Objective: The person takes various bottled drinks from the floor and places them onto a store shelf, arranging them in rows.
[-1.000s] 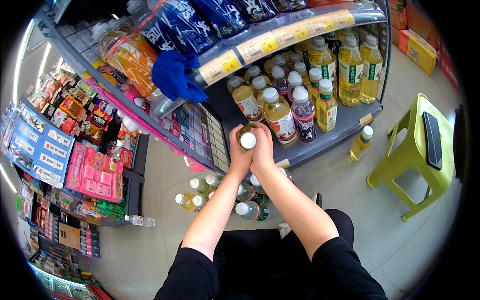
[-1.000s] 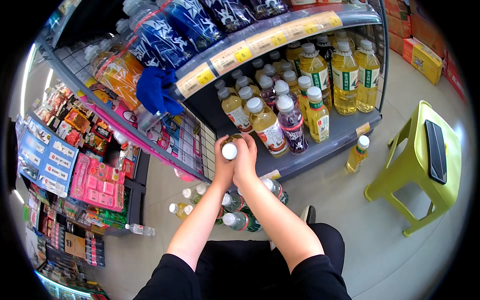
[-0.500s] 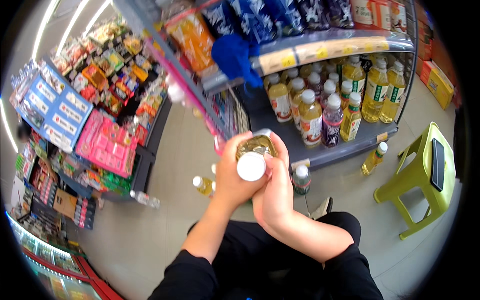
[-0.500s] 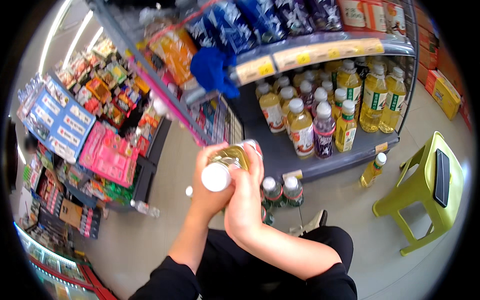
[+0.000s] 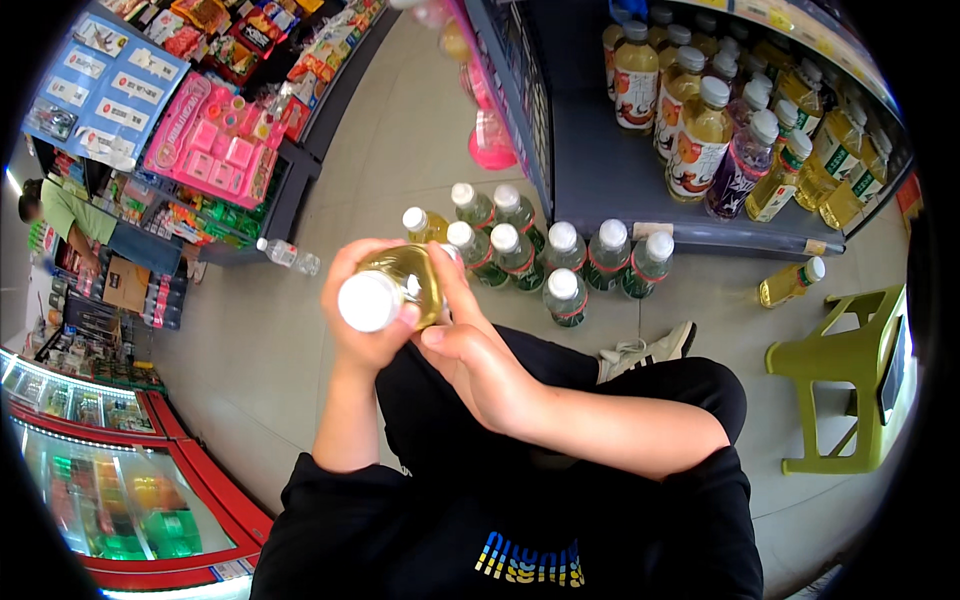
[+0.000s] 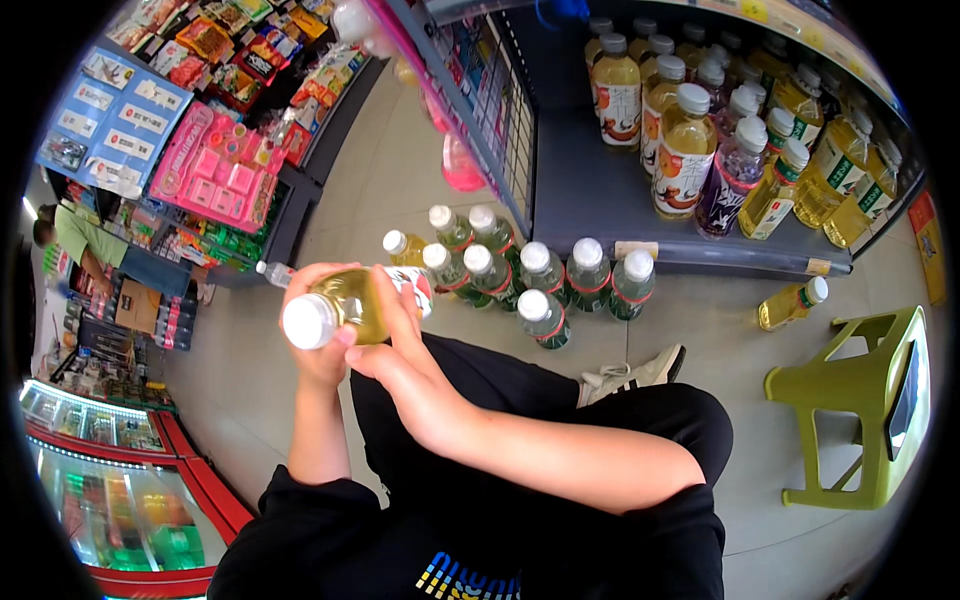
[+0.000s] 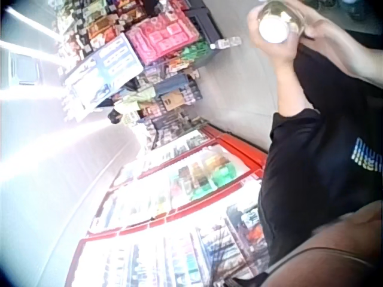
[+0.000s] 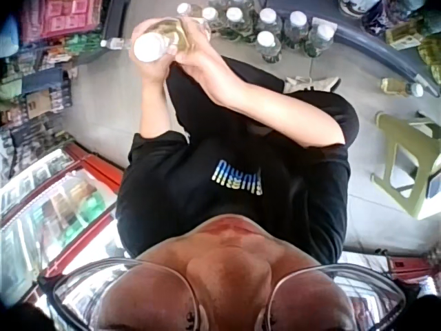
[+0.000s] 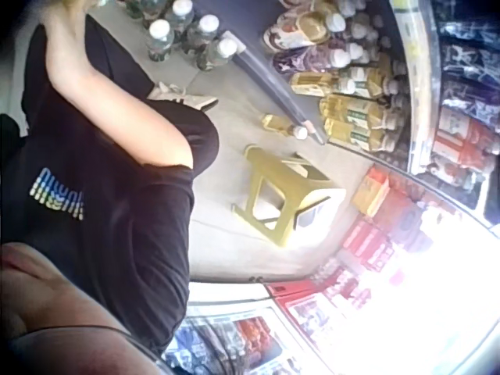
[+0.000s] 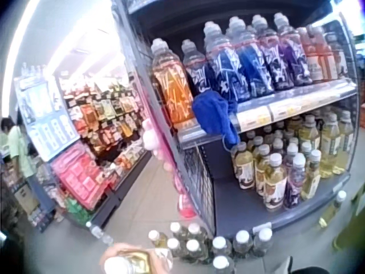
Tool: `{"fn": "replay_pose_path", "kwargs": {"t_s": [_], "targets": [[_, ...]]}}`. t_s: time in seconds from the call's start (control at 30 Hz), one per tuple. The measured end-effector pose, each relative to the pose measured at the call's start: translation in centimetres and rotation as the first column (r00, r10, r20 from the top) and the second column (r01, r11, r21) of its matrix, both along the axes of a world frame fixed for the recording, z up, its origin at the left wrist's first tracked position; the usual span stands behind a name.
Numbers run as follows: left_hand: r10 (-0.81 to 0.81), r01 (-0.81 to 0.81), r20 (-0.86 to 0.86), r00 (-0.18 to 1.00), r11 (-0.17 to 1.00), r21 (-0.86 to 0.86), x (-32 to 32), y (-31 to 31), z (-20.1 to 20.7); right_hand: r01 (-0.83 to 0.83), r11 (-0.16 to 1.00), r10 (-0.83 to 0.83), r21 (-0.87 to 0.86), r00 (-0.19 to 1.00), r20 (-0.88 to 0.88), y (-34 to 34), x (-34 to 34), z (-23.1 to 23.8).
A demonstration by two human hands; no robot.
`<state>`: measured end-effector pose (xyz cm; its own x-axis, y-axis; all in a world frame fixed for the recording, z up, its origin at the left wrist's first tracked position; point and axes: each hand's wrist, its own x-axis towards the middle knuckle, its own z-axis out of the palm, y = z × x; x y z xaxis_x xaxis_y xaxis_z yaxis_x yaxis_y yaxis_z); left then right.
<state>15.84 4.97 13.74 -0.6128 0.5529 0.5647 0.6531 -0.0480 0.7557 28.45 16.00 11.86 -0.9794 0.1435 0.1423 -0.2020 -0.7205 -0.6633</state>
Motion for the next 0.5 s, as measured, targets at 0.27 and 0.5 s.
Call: {"fn": "replay_pose_path", "kwargs": {"t_s": [0.27, 0.5], "targets": [[0.207, -0.203, -0.010, 0.978, 0.968, 0.145, -3.4, -4.0, -3.6, -0.271, 0.962, 0.270, -0.020, 0.961, -0.056, 0.2, -3.6, -4.0], [0.211, -0.226, 0.127, 0.969, 0.967, 0.114, -5.8, -5.7, -7.7, -0.297, 0.955, 0.295, 0.018, 0.953, 0.062, -0.8, -6.2, -7.1]]}}
